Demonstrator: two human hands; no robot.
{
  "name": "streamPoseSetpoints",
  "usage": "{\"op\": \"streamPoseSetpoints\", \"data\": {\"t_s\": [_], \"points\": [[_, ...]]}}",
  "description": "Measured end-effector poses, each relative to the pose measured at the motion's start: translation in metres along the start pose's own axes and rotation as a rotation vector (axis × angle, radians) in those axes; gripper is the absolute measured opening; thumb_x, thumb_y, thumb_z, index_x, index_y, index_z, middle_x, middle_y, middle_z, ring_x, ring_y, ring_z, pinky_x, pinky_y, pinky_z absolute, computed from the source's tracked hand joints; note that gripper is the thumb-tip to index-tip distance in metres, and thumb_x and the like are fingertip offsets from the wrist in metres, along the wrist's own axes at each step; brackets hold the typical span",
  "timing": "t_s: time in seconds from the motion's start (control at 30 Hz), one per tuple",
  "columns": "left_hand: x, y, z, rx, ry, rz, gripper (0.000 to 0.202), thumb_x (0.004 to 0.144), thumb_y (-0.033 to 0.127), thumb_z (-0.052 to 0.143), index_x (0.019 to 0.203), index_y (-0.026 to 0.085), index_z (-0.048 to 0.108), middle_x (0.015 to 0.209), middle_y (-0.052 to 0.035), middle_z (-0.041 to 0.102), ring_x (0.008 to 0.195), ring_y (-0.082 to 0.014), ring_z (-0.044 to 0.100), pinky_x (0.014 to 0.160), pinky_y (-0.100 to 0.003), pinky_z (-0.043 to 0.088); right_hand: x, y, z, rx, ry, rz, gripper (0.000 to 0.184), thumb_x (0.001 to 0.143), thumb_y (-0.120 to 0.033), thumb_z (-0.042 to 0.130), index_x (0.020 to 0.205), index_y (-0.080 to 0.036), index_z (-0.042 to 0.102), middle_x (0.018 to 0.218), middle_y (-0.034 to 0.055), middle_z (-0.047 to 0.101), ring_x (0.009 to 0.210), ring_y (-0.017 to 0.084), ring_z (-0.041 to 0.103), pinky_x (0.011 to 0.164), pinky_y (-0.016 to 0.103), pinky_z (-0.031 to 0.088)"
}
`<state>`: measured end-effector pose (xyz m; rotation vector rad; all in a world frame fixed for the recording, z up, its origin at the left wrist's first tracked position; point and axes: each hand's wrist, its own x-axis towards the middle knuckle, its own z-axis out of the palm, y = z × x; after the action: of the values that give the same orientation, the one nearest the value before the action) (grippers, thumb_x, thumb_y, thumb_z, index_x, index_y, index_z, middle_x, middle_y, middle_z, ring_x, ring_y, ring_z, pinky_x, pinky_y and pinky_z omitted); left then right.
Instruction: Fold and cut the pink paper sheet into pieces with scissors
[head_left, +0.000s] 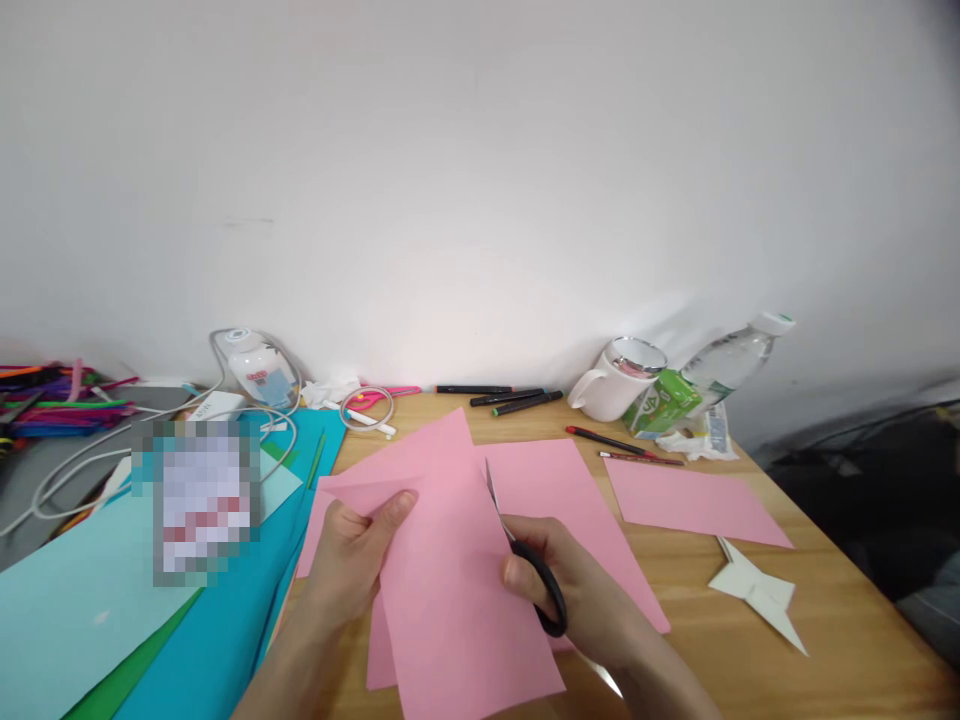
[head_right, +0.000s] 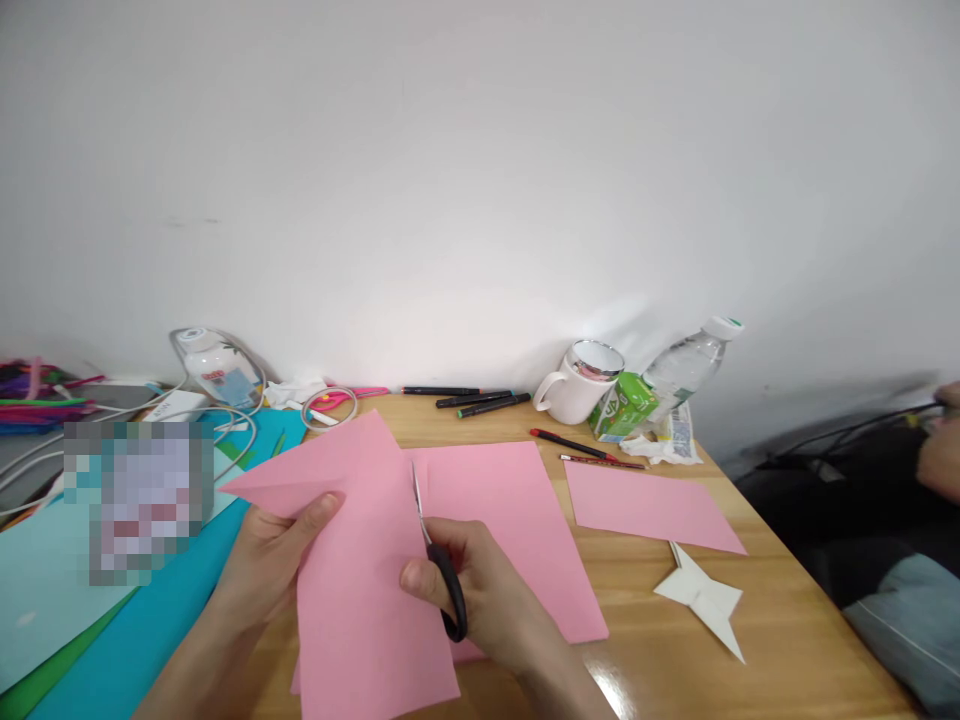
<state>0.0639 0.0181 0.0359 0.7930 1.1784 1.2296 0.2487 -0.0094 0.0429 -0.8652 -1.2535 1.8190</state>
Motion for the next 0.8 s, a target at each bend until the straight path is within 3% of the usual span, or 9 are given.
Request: {"op": "streamPoseSetpoints", "data": {"t_s": [0.33,0.6,0.8], "points": [[-0.0003,-0.0006,0.0033,-0.015,0.016,0.005,0.024,0.059,0.031,0.077,0.075,0.015,0.070,0.068,-0.0041,0.073,0.056,-0.0191,0.064,0.050,-0.027,0.051,0.0003,0.0031,-0.0023,-0.014,0.018,0.003,0.038,0.076,-0.050,0.061,0.084,-0.013,0.065,0.070,0.0006,0.048,0.058,0.010,0.037,0.054,0.022,0.030],[-0.0016,0.0014,0.0061,-0.011,0.039,-0.011,0.026,0.056,0.033,0.077,0.071,0.013,0.070,0.064,-0.0056,0.072,0.051,-0.0194,0.063,0.046,-0.027,0.050,-0.0005,0.0073,-0.0004,-0.050,0.051,0.015,0.039,0.076,-0.052,0.060,0.078,-0.013,0.061,0.062,-0.0031,0.039,0.052,0.008,0.028,0.048,0.021,0.023],[-0.0037,0.0009,0.0072,-0.004,0.049,-0.008,0.025,0.058,0.033,0.076,0.073,0.014,0.071,0.067,-0.0059,0.073,0.054,-0.0198,0.065,0.048,-0.026,0.051,-0.0007,0.0082,-0.0002,-0.051,0.057,0.024,0.039,0.076,-0.052,0.060,0.076,-0.013,0.058,0.060,-0.0033,0.039,0.050,0.007,0.030,0.045,0.021,0.021]]}}
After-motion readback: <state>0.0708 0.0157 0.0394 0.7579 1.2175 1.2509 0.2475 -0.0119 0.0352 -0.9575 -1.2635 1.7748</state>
